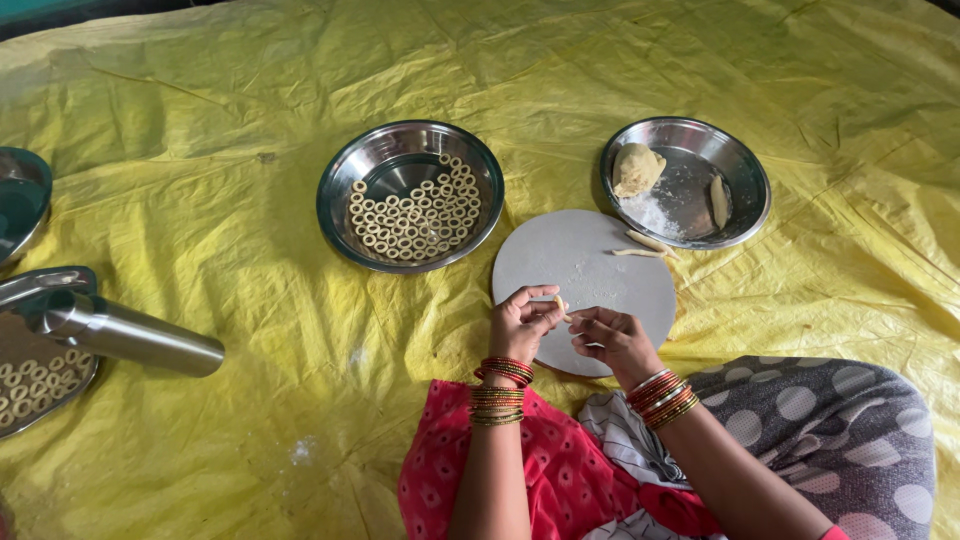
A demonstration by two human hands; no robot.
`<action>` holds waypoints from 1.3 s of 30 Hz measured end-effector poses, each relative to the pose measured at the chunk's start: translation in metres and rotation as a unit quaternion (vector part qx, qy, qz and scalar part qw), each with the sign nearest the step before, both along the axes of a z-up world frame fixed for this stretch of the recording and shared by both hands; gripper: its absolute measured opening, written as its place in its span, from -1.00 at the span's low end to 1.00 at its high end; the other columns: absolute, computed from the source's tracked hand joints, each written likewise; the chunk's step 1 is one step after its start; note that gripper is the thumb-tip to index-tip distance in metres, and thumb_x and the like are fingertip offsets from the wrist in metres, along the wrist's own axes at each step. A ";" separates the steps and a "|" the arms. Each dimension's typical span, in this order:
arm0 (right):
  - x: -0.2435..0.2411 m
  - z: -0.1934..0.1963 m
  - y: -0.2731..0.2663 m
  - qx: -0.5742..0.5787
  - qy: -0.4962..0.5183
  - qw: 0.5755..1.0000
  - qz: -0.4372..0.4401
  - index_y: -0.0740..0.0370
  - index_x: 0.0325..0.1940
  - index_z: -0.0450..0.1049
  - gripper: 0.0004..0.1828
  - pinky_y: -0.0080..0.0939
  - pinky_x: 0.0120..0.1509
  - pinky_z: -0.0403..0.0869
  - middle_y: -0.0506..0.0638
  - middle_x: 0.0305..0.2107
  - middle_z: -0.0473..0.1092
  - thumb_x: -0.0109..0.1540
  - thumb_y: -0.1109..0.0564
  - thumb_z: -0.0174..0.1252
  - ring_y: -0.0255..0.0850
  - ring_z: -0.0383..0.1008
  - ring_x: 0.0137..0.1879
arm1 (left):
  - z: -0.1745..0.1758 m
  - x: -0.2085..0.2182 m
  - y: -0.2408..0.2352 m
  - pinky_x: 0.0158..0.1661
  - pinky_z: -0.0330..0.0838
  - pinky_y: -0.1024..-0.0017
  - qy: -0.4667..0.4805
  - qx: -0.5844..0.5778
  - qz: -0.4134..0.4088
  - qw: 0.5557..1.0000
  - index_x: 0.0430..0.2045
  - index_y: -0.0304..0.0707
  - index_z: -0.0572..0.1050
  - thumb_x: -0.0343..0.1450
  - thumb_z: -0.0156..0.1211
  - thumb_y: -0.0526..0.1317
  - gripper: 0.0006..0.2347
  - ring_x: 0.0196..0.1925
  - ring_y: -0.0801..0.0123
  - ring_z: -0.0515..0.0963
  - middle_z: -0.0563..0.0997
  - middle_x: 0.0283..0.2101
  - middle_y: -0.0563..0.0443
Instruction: The person rolls small pieces of dough into thin ropes on a round board, then joins the ends to form rings and places them into a metal bowl. The person repeats this process continuously, accumulating a large number of rings in the bowl.
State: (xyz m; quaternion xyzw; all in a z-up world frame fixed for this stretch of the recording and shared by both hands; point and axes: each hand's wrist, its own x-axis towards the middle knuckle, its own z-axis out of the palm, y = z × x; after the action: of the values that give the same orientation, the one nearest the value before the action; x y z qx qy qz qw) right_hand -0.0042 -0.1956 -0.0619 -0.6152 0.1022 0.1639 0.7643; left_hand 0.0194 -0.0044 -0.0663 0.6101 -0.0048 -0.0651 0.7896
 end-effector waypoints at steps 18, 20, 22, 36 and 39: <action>0.006 -0.019 -0.013 0.112 0.079 0.990 -0.019 0.34 -0.08 0.53 -0.79 -0.34 -0.19 0.53 -0.06 -0.37 0.53 0.33 0.14 0.10 -0.36 0.51 -0.33 | 0.051 -0.022 -0.006 -0.30 0.55 0.32 -0.278 0.432 0.024 0.858 0.05 0.10 0.57 0.35 0.28 -0.29 -0.64 -0.37 0.26 0.64 0.74 -0.31 0.17; 0.005 -0.020 -0.014 0.109 0.080 0.991 -0.021 0.35 -0.07 0.53 -0.79 -0.34 -0.19 0.54 -0.05 -0.38 0.53 0.33 0.15 0.11 -0.36 0.51 -0.32 | 0.050 -0.022 -0.007 -0.29 0.55 0.30 -0.270 0.472 0.012 0.839 0.08 0.14 0.56 0.37 0.29 -0.28 -0.63 -0.34 0.23 0.65 0.70 -0.36 0.06; 0.005 -0.020 -0.015 0.104 0.081 0.991 -0.022 0.36 -0.07 0.54 -0.79 -0.34 -0.19 0.54 -0.05 -0.39 0.52 0.33 0.15 0.12 -0.36 0.51 -0.33 | 0.048 -0.021 -0.008 -0.29 0.55 0.29 -0.275 0.486 0.003 0.830 0.12 0.13 0.54 0.38 0.28 -0.28 -0.62 -0.32 0.22 0.66 0.69 -0.36 0.03; 0.007 -0.015 -0.021 0.026 0.069 0.995 -0.060 0.33 -0.03 0.59 -0.75 -0.32 -0.12 0.56 -0.03 -0.32 0.56 0.34 0.12 0.12 -0.32 0.53 -0.28 | 0.023 -0.009 -0.005 -0.28 0.58 0.44 -0.119 0.407 0.025 0.905 0.21 0.18 0.42 0.40 0.24 -0.35 -0.53 -0.31 0.42 0.72 0.73 -0.24 0.13; 0.016 -0.033 -0.024 -0.174 -0.012 0.982 -0.078 0.17 -0.02 0.63 -0.73 -0.28 -0.09 0.61 0.01 -0.26 0.61 0.36 0.02 0.10 -0.27 0.58 -0.25 | 0.012 -0.005 -0.002 -0.19 0.59 0.45 -0.050 0.234 0.041 0.970 0.23 0.01 0.43 0.36 0.33 -0.40 -0.49 -0.31 0.41 0.69 0.74 -0.27 0.05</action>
State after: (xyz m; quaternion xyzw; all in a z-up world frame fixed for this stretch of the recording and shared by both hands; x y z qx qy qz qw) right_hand 0.0121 -0.2196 -0.0951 -0.7306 0.1680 0.0759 0.6574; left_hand 0.0143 -0.0064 -0.0539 0.7804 -0.0040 -0.0013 0.6253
